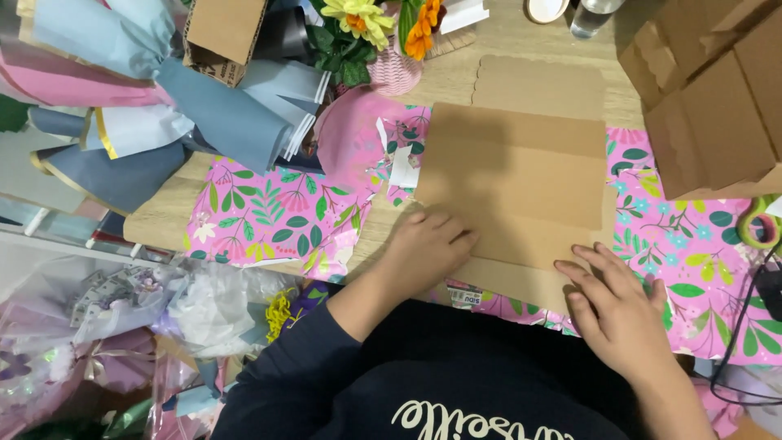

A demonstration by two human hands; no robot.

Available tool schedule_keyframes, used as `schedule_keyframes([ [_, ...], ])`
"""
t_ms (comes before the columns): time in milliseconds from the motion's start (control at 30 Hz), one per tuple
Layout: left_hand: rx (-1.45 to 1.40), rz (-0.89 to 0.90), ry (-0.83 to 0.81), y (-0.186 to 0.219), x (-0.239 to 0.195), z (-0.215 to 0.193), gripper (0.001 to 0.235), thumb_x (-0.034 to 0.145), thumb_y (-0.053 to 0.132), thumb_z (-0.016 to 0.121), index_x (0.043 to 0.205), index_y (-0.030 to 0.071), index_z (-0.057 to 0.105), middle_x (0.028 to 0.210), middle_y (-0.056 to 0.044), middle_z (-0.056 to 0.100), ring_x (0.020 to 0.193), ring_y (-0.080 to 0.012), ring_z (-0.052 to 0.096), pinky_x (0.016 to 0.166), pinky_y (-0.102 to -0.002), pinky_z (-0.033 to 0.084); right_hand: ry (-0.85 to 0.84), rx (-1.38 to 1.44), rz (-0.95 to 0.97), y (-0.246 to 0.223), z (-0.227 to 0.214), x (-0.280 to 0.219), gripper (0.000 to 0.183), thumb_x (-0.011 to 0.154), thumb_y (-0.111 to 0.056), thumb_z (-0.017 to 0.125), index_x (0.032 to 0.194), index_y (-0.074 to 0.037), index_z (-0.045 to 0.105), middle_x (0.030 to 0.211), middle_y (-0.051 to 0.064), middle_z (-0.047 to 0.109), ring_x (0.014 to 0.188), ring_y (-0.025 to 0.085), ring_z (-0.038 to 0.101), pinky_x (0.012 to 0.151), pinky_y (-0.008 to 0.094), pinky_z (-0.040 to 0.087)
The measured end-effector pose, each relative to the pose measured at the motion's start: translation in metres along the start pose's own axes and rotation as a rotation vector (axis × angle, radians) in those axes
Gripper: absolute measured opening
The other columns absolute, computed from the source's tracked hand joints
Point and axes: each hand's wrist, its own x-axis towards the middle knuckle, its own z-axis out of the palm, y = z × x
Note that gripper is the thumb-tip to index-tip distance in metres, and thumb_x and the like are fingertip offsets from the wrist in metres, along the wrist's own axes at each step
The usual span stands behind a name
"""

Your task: The person assembles a small brown cardboard box by folding its flaps and securing them with a small piece of tape. They then smooth out a larger flat piece of cardboard on the table.

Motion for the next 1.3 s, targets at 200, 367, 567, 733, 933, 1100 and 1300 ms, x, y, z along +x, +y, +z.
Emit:
schedule_keyframes([
  [200,-0.092,0.079,0.075,0.006,-0.002,0.002,0.022,0.086,0.001,0.062,0.102,0.016,0.065,0.094,0.001,0.064,0.077,-0.0203,0.059,0.065,-0.032,0.042,0.149,0.085,0.014,-0.005,-0.003,0.002,0.051,0.096,-0.036,0.050,0.144,-0.021,0.060,0.158,0.002,0.054,0.150,0.022,0.046,0.105,0.058,0.031],
  [367,-0.094,0.004,0.246,-0.006,0.016,-0.025,0.008,0.097,0.006,0.066,0.100,0.014,0.068,0.099,-0.001,0.067,0.074,-0.0200,0.059,0.062,-0.034,0.044,0.455,0.248,-0.129,-0.001,-0.005,0.004,0.059,0.096,-0.013,0.053,0.149,0.013,0.044,0.149,0.032,0.053,0.123,0.044,0.054,0.115,0.056,0.040],
  [567,-0.178,-0.259,0.354,-0.028,0.016,-0.019,0.009,0.099,0.022,0.068,0.104,0.018,0.074,0.103,0.001,0.072,0.088,-0.0208,0.070,0.077,-0.034,0.054,0.476,-0.025,-0.146,-0.013,0.021,0.012,0.068,0.084,-0.033,0.072,0.143,-0.003,0.060,0.137,0.017,0.066,0.114,0.037,0.065,0.092,0.046,0.049],
  [733,-0.580,-0.643,0.574,-0.009,0.037,-0.047,0.015,0.104,0.010,0.057,0.108,0.011,0.072,0.100,-0.003,0.069,0.090,-0.0240,0.070,0.078,-0.033,0.057,0.387,-0.045,-0.165,-0.055,0.020,0.024,0.077,0.079,-0.048,0.070,0.149,-0.017,0.058,0.144,0.002,0.062,0.124,0.025,0.061,0.085,0.042,0.046],
  [933,-1.184,-0.979,0.760,0.027,0.032,-0.025,0.015,0.107,0.002,0.046,0.110,0.008,0.060,0.090,0.002,0.061,0.086,-0.0095,0.057,0.078,-0.027,0.050,0.365,0.117,-0.271,-0.041,0.052,0.036,0.077,0.086,-0.065,0.064,0.137,-0.006,0.061,0.122,0.011,0.065,0.122,0.032,0.061,0.106,0.057,0.040],
  [1100,-1.376,-1.029,0.858,0.057,0.033,-0.018,0.011,0.107,0.005,0.044,0.109,0.012,0.053,0.086,0.002,0.059,0.076,-0.0054,0.055,0.067,-0.022,0.049,0.406,0.450,-0.398,-0.063,0.025,0.050,0.067,0.094,-0.049,0.064,0.135,0.001,0.048,0.104,0.018,0.058,0.095,0.043,0.062,0.089,0.057,0.047],
  [1300,-1.562,-0.990,0.869,0.108,0.078,-0.035,0.019,0.104,0.004,0.049,0.117,0.015,0.039,0.082,0.007,0.047,0.071,-0.0002,0.047,0.066,-0.015,0.045,0.682,0.300,-0.485,-0.082,0.008,0.068,0.045,0.095,-0.047,0.069,0.112,-0.010,0.052,0.093,0.009,0.046,0.082,0.033,0.051,0.079,0.046,0.046],
])
